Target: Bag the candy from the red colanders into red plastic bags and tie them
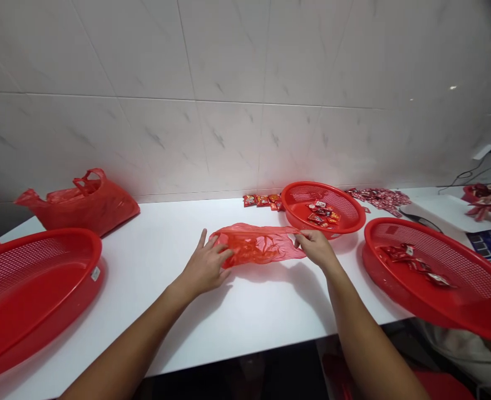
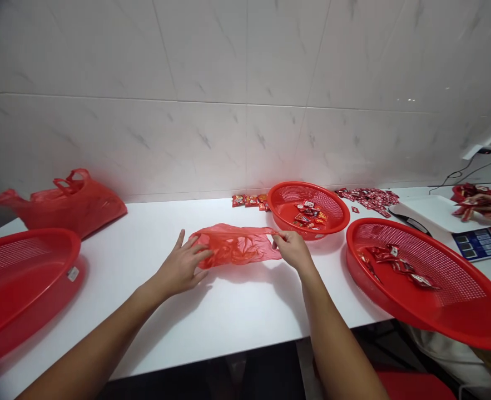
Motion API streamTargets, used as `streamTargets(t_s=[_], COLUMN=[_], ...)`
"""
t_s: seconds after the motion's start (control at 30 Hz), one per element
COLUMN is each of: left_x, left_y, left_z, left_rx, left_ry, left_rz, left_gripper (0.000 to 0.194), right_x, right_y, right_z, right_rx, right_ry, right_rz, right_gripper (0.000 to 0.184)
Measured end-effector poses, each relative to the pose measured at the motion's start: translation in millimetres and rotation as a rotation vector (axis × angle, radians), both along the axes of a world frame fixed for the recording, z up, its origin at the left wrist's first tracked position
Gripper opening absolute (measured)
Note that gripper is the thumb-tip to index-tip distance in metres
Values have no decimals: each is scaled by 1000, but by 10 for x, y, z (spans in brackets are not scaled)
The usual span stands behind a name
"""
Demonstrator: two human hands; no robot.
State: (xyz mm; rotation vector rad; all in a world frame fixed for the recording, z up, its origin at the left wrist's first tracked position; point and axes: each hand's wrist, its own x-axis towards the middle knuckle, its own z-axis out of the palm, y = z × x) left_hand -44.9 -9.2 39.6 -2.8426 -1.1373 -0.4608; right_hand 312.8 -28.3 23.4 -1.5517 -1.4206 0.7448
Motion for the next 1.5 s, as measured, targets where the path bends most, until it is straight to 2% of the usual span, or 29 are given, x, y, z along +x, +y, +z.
streamTargets(t_s=[0.07, 0.17, 0.27, 0.37, 0.43, 0.5, 0.57, 0.6, 0.63, 0.7, 0.73, 0.8, 0.87, 0.97, 1.0, 1.07, 1.1, 1.13, 1.17, 1.2, 1.23, 1.3, 1.33, 1.37, 1.43, 1.5], left_x=[19, -17, -137, -238, -190, 12, 349, 539, 721, 1000, 1080, 1123, 1075, 1036, 1056, 1140, 1191, 1239, 1278, 1304, 1315, 1295, 1269, 1238, 1174, 1122], left_y=[-6, 13, 39, 5, -94, -247, -397, -446, -468, -430, -379, -246, -122, -9, 6, 9, 0, -13, -30, -49, -69, -108, -123, -134, -138, -126], left_z=[-56, -152, -173, -42, 107, 235, 275, 255, 211, 87, 25, -59, -68, 23, 56, 97, 100, 92, 75, 51, 24, -35, -66, -96, -158, -213], left_rx=[9, 19, -10, -27, -3, 27, 26, -5, -55, -170, -205, -245, -251, -246, -243, -243, -246, -250, -256, -261, -265, -273, -278, -281, -280, -272], left_ry=[6, 12, -14, -127, -239, -383, -485, -439, -303, 66, 183, 331, 405, 505, 530, 577, 597, 615, 629, 640, 647, 645, 637, 624, 588, 557], left_rz=[-7, -54, -174, -283, -294, -303, -330, -323, -270, -36, 54, 184, 239, 258, 256, 253, 249, 242, 233, 223, 213, 195, 187, 179, 165, 162], left_gripper=[8, 14, 16, 18, 26, 39, 44, 41, 39, 39, 39, 32, 25, 45, 54, 65, 65, 63, 58, 53, 49, 50, 56, 64, 82, 92], right_x=[4, 44, 126, 206, 203, 121, -33, -121, -203, -311, -324, -268, -157, -121, -182, -404, -542, -675, -789, -871, -915, -899, -854, -797, -658, -446], right_y=[-10, -60, -145, -235, -291, -343, -398, -428, -458, -522, -553, -617, -694, -877, -956, -1106, -1156, -1174, -1151, -1086, -983, -724, -606, -520, -480, -613], right_z=[-65, -119, -126, -122, -113, -85, -27, 12, 57, 156, 209, 319, 440, 639, 703, 802, 824, 818, 781, 710, 608, 342, 203, 80, -60, 2], right_rx=[-17, -23, -27, -23, -24, -40, -74, -96, -117, -139, -129, -76, -60, -98, -38, 229, 367, 446, 438, 333, 160, -226, -365, -452, -516, -465], right_ry=[74, 283, 551, 684, 724, 733, 716, 693, 660, 548, 459, 192, -150, -524, -580, -598, -580, -559, -555, -584, -646, -763, -774, -769, -737, -694], right_rz=[15, 43, 56, 14, 3, 41, 124, 171, 213, 262, 261, 201, 101, -77, -166, -321, -322, -251, -106, 45, 131, 146, 165, 184, 251, 354], right_gripper=[43, 50, 50, 49, 49, 50, 56, 60, 62, 56, 50, 38, 31, 26, 27, 40, 41, 34, 28, 27, 28, 29, 37, 51, 73, 73])
